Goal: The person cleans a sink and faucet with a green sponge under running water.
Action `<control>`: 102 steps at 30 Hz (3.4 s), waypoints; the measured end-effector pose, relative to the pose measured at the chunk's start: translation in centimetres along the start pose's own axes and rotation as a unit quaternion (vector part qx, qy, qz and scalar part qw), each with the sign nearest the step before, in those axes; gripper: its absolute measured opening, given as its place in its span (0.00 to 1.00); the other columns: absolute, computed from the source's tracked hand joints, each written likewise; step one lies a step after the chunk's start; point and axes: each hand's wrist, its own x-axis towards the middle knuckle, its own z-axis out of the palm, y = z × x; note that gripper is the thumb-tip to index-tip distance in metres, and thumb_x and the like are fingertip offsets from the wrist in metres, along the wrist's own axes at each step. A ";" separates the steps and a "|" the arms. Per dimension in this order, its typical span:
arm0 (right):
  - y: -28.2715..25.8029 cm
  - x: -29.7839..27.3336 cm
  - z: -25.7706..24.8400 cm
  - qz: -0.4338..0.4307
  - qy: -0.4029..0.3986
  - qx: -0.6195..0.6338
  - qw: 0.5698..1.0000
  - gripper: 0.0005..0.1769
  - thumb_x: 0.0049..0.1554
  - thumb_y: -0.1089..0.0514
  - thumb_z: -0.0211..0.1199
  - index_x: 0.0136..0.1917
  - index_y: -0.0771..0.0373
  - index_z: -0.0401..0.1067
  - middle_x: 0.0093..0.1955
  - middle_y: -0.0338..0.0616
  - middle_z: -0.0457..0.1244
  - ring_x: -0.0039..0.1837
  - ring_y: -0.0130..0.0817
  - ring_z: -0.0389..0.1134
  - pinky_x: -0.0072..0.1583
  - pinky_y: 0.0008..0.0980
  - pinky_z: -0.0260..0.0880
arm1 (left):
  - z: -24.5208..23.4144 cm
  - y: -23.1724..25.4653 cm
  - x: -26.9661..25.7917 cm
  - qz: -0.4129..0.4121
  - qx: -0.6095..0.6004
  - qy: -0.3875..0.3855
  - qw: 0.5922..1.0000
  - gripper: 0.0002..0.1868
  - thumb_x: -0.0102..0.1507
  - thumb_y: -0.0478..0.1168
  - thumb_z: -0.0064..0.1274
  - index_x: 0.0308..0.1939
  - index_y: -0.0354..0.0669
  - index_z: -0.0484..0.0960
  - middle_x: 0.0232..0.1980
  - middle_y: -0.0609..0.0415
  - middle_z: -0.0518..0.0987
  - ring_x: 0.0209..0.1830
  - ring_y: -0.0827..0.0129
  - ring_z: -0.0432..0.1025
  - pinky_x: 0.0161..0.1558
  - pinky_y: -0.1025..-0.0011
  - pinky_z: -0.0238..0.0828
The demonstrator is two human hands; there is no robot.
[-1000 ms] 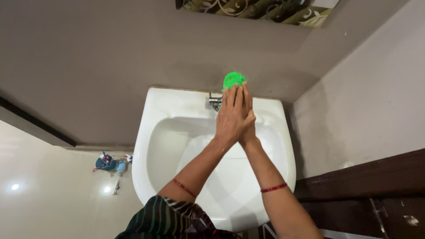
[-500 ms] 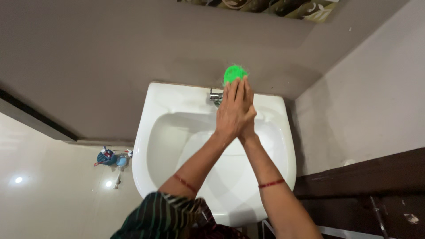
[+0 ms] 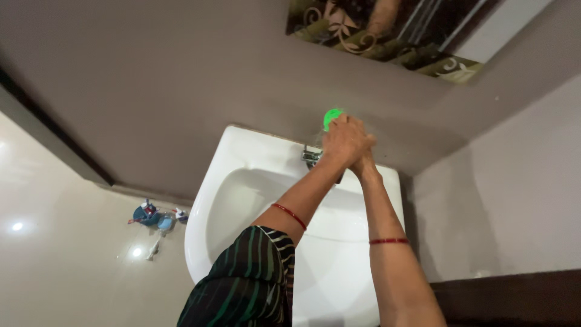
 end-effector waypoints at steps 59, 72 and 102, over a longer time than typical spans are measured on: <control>-3.9 -1.5 -7.3 0.075 -0.039 0.225 0.971 0.33 0.58 0.72 0.63 0.74 0.52 0.67 0.65 0.42 0.68 0.60 0.27 0.70 0.69 0.31 0.72 | 1.9 -9.2 6.1 0.204 -0.011 -0.056 0.977 0.46 0.61 0.22 0.41 0.79 0.67 0.55 0.83 0.56 0.56 0.82 0.55 0.49 0.80 0.60 0.44; 3.5 -1.4 3.3 0.115 0.070 0.387 0.912 0.19 0.59 0.50 0.61 0.54 0.68 0.77 0.43 0.47 0.70 0.40 0.33 0.72 0.39 0.28 0.72 | 8.0 -15.4 7.5 0.112 -0.098 -0.130 0.980 0.50 0.60 0.25 0.50 0.81 0.51 0.43 0.81 0.46 0.55 0.80 0.53 0.54 0.78 0.58 0.49; 0.2 -1.0 0.9 -0.123 0.169 0.229 0.951 0.17 0.64 0.51 0.58 0.61 0.63 0.71 0.48 0.35 0.67 0.47 0.21 0.71 0.48 0.21 0.78 | 5.1 -13.7 4.7 0.243 -0.107 -0.011 0.964 0.33 0.73 0.49 0.42 0.79 0.46 0.52 0.79 0.40 0.58 0.78 0.46 0.54 0.73 0.49 0.48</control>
